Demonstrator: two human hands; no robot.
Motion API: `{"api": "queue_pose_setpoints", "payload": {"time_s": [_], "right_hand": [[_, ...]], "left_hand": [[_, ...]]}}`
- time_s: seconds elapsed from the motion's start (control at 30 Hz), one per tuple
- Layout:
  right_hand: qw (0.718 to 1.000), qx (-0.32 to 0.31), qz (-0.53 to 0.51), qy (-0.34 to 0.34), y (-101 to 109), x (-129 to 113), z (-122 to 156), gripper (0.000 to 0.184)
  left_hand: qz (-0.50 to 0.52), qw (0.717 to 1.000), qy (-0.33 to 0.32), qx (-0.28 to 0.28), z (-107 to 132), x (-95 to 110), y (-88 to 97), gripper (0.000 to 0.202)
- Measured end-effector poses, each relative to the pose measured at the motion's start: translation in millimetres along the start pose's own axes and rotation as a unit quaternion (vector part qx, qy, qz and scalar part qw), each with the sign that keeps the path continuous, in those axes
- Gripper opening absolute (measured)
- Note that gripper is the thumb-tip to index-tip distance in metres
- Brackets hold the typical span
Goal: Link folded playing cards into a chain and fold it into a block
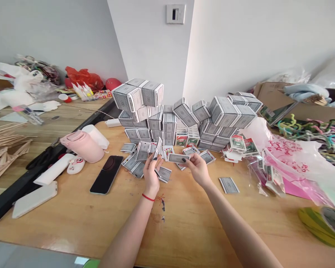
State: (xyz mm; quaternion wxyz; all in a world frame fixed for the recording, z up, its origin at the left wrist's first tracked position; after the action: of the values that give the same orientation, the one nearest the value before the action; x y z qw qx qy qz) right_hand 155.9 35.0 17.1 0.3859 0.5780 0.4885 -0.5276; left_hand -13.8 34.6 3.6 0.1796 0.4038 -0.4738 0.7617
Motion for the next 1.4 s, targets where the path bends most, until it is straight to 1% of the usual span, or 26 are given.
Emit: {"api": "queue_pose_setpoints", "payload": {"time_s": [0.07, 0.13, 0.23, 0.33, 0.47, 0.63, 0.77, 0.9, 0.97, 1.07, 1.23, 1.4], "right_hand": [[0.996, -0.013, -0.079, -0.026, -1, 5, 22, 0.016], [0.993, -0.029, -0.105, -0.038, -5, 10, 42, 0.016], [0.997, -0.026, -0.074, -0.026, -9, 16, 63, 0.019], [0.999, -0.03, -0.013, -0.003, -10, 19, 73, 0.019], [0.998, -0.028, 0.045, 0.037, -8, 20, 76, 0.018], [0.996, -0.003, 0.051, 0.067, -6, 17, 76, 0.018], [0.994, -0.014, 0.078, 0.079, -7, 14, 78, 0.019], [0.985, -0.034, 0.126, 0.112, -9, 10, 82, 0.02], [0.982, -0.03, 0.137, 0.124, -8, 8, 84, 0.021], [0.981, -0.006, 0.138, 0.134, -6, 6, 84, 0.02], [0.981, -0.01, 0.139, 0.136, -6, 5, 83, 0.019], [0.981, 0.007, 0.141, 0.135, -5, 5, 83, 0.019]], "left_hand": [[0.002, 1.0, 0.01, 0.003, 0, -1, -0.2, 0.026], [0.001, 1.0, 0.02, 0.013, 1, -2, 0.0, 0.024], [0.007, 0.999, 0.033, 0.032, 1, -5, 1.4, 0.02], [0.014, 0.998, 0.044, 0.049, 1, -7, 2.6, 0.016], [0.015, 0.997, 0.053, 0.058, 3, -7, 1.8, 0.012], [0.013, 0.997, 0.054, 0.06, 4, -7, 0.2, 0.011], [0.001, 0.997, 0.051, 0.057, 5, -8, -0.4, 0.013], [-0.002, 0.998, 0.045, 0.053, 7, -8, -1.1, 0.011], [-0.001, 0.998, 0.042, 0.053, 7, -7, -1.3, 0.011], [0.001, 0.998, 0.041, 0.057, 7, -6, -0.9, 0.013], [0.0, 0.997, 0.045, 0.055, 5, -6, 0.8, 0.014], [-0.001, 0.998, 0.043, 0.05, 4, -8, 1.1, 0.012]]}}
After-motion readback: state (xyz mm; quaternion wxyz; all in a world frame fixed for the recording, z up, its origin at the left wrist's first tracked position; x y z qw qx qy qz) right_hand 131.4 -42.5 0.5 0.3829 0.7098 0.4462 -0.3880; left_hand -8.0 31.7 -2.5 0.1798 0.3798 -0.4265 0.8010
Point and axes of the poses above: each hand's wrist, its own z-axis away from the middle knuckle, its own y-axis out of the back of the hand, x = y × z, the point moved 2 cm from there along -z, towards the middle knuckle, and after that the axes turned 12 degrees about x, right-handed, at the moved point
